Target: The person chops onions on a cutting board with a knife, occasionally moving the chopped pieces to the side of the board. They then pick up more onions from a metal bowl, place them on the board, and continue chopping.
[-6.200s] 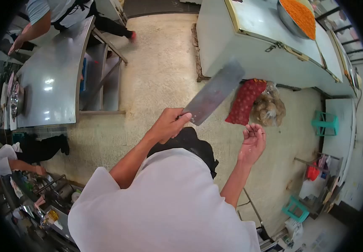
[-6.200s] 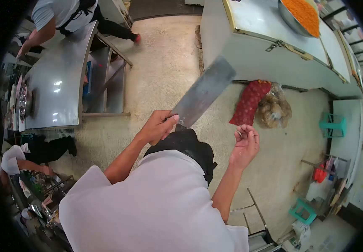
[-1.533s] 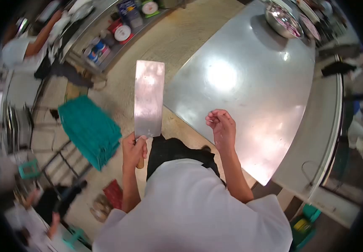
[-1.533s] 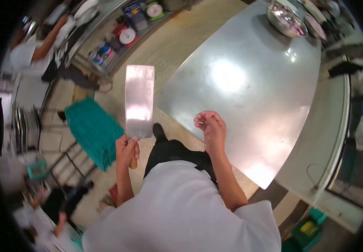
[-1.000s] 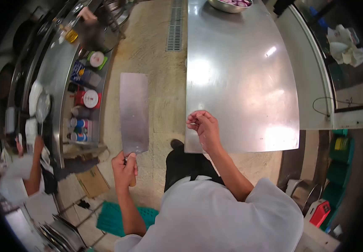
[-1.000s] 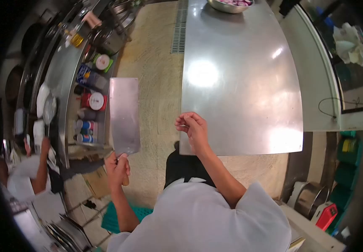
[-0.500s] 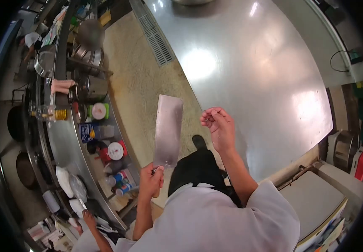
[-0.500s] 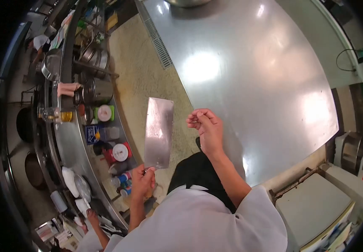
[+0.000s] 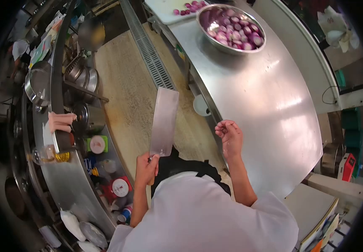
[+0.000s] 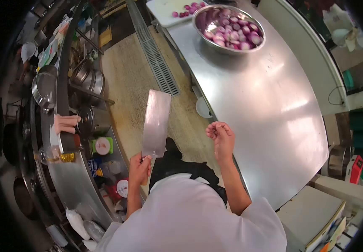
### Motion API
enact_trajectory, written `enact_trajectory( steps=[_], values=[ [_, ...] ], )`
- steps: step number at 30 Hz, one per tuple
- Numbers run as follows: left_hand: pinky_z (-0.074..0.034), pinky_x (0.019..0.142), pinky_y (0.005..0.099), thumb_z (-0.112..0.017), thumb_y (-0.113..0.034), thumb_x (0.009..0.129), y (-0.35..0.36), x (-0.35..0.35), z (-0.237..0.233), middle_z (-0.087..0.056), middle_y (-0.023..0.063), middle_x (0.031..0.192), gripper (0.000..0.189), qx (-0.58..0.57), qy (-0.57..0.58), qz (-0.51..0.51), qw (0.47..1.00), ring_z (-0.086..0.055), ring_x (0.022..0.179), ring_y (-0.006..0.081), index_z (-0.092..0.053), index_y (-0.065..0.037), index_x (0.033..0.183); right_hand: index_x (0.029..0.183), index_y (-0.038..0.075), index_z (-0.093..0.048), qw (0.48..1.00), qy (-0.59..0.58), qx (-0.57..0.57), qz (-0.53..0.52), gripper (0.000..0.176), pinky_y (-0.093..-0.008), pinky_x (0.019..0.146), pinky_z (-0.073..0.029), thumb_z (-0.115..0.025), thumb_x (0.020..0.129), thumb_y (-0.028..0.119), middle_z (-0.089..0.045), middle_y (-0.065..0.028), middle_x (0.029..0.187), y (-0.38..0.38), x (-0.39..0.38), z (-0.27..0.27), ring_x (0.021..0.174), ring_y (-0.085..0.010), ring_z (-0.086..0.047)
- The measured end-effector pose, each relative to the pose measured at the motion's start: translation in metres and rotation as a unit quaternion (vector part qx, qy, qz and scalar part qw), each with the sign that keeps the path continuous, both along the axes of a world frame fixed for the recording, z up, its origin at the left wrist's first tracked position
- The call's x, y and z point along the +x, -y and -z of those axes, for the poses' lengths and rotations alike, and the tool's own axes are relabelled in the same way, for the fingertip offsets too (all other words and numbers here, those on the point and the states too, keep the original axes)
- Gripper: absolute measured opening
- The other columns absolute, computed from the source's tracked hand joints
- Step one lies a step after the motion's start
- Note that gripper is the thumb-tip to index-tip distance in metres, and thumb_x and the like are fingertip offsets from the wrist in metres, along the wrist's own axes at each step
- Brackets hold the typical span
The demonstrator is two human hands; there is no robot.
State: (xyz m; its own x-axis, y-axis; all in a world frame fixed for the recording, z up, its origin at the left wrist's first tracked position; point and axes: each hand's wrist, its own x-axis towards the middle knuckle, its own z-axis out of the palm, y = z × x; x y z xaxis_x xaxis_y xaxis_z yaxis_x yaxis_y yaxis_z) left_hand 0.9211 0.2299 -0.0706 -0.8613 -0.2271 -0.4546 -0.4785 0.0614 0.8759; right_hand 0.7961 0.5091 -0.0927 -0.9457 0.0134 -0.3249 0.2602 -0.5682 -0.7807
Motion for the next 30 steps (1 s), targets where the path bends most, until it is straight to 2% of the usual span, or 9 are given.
enact_trajectory(
  steps=[4, 9, 17, 19, 21, 23, 24, 28, 30],
  values=[
    [-0.038, 0.038, 0.0261, -0.057, -0.014, 0.095, 0.077, -0.077, -0.012, -0.052, 0.0008, 0.055, 0.02, 0.071, -0.03, 0.002, 0.997, -0.048, 0.041, 0.0084, -0.058, -0.001, 0.079, 0.098, 0.001, -0.064, 1.0, 0.018, 0.001, 0.02, 0.016, -0.0284, 0.074, -0.053, -0.055, 0.099, 0.014, -0.068, -0.0089, 0.091, 0.067, -0.052, -0.019, 0.081, -0.0164, -0.065],
    [-0.038, 0.038, 0.0262, -0.058, -0.015, 0.096, 0.152, -0.187, -0.022, -0.052, 0.0007, 0.056, 0.019, 0.042, -0.042, 0.031, 0.998, -0.048, 0.041, 0.0085, -0.057, -0.002, 0.081, 0.102, -0.001, -0.065, 0.987, -0.078, 0.137, -0.001, 0.013, -0.0263, 0.075, -0.053, -0.059, 0.097, 0.01, -0.068, -0.0077, 0.094, 0.125, -0.123, -0.049, 0.084, -0.0135, -0.065],
    [-0.038, 0.038, 0.026, -0.058, -0.016, 0.096, 0.208, -0.375, -0.026, -0.052, 0.0009, 0.057, 0.019, -0.004, -0.064, 0.063, 0.996, -0.047, 0.04, 0.0091, -0.057, -0.002, 0.082, 0.099, -0.002, -0.069, 0.982, -0.06, 0.179, -0.021, 0.015, -0.022, 0.067, -0.049, -0.064, 0.093, 0.011, -0.066, -0.003, 0.082, 0.195, -0.29, -0.006, 0.073, -0.0071, -0.06],
    [-0.038, 0.038, 0.0259, -0.058, -0.016, 0.096, 0.216, -0.419, -0.031, -0.052, 0.001, 0.057, 0.019, -0.031, -0.058, 0.086, 0.994, -0.047, 0.04, 0.0091, -0.057, -0.002, 0.083, 0.097, -0.002, -0.07, 0.955, -0.037, 0.28, -0.087, 0.016, -0.0233, 0.063, -0.049, -0.066, 0.091, 0.012, -0.066, -0.0031, 0.081, 0.212, -0.331, 0.007, 0.07, -0.0065, -0.058],
    [-0.038, 0.038, 0.0259, -0.057, -0.015, 0.096, 0.222, -0.469, -0.045, -0.052, 0.0011, 0.058, 0.019, 0.002, -0.052, 0.087, 0.995, -0.047, 0.04, 0.009, -0.058, -0.002, 0.083, 0.097, -0.001, -0.071, 0.944, -0.074, 0.318, -0.043, 0.016, -0.0262, 0.063, -0.05, -0.069, 0.086, 0.011, -0.067, -0.0064, 0.08, 0.234, -0.382, 0.006, 0.068, -0.0109, -0.061],
    [-0.038, 0.038, 0.0259, -0.057, -0.015, 0.096, 0.232, -0.512, -0.058, -0.052, 0.0011, 0.058, 0.018, 0.004, -0.05, 0.104, 0.993, -0.047, 0.04, 0.009, -0.058, -0.002, 0.083, 0.097, 0.0, -0.071, 0.879, -0.188, 0.436, 0.053, 0.019, -0.03, 0.065, -0.052, -0.072, 0.08, 0.007, -0.068, -0.0113, 0.083, 0.25, -0.425, 0.007, 0.068, -0.0175, -0.064],
    [-0.038, 0.037, 0.026, -0.057, -0.015, 0.096, 0.235, -0.532, -0.06, -0.052, 0.0011, 0.058, 0.018, 0.012, -0.05, 0.105, 0.993, -0.047, 0.04, 0.009, -0.058, -0.002, 0.084, 0.098, 0.001, -0.07, 0.88, -0.164, 0.443, 0.052, 0.022, -0.0335, 0.067, -0.053, -0.072, 0.077, 0.004, -0.067, -0.0145, 0.089, 0.255, -0.445, 0.003, 0.072, -0.0239, -0.066],
    [-0.038, 0.038, 0.0263, -0.057, -0.015, 0.095, 0.252, -0.615, -0.048, -0.053, 0.0008, 0.058, 0.019, 0.021, -0.049, 0.159, 0.986, -0.048, 0.041, 0.009, -0.059, -0.002, 0.082, 0.107, 0.003, -0.067, 0.822, -0.124, 0.549, 0.082, 0.033, -0.0354, 0.068, -0.053, -0.073, 0.075, 0.003, -0.064, -0.0126, 0.101, 0.275, -0.509, 0.009, 0.075, -0.0258, -0.064],
    [-0.038, 0.039, 0.0289, -0.058, -0.017, 0.095, 0.254, -0.657, -0.034, -0.053, 0.0025, 0.057, 0.023, -0.094, -0.054, 0.22, 0.97, -0.049, 0.041, 0.0105, -0.059, 0.0, 0.08, 0.107, 0.003, -0.067, 0.785, -0.116, 0.599, 0.109, 0.033, -0.0367, 0.07, -0.053, -0.073, 0.075, 0.003, -0.063, -0.0125, 0.103, 0.282, -0.53, 0.015, 0.078, -0.0281, -0.064]
  ],
)
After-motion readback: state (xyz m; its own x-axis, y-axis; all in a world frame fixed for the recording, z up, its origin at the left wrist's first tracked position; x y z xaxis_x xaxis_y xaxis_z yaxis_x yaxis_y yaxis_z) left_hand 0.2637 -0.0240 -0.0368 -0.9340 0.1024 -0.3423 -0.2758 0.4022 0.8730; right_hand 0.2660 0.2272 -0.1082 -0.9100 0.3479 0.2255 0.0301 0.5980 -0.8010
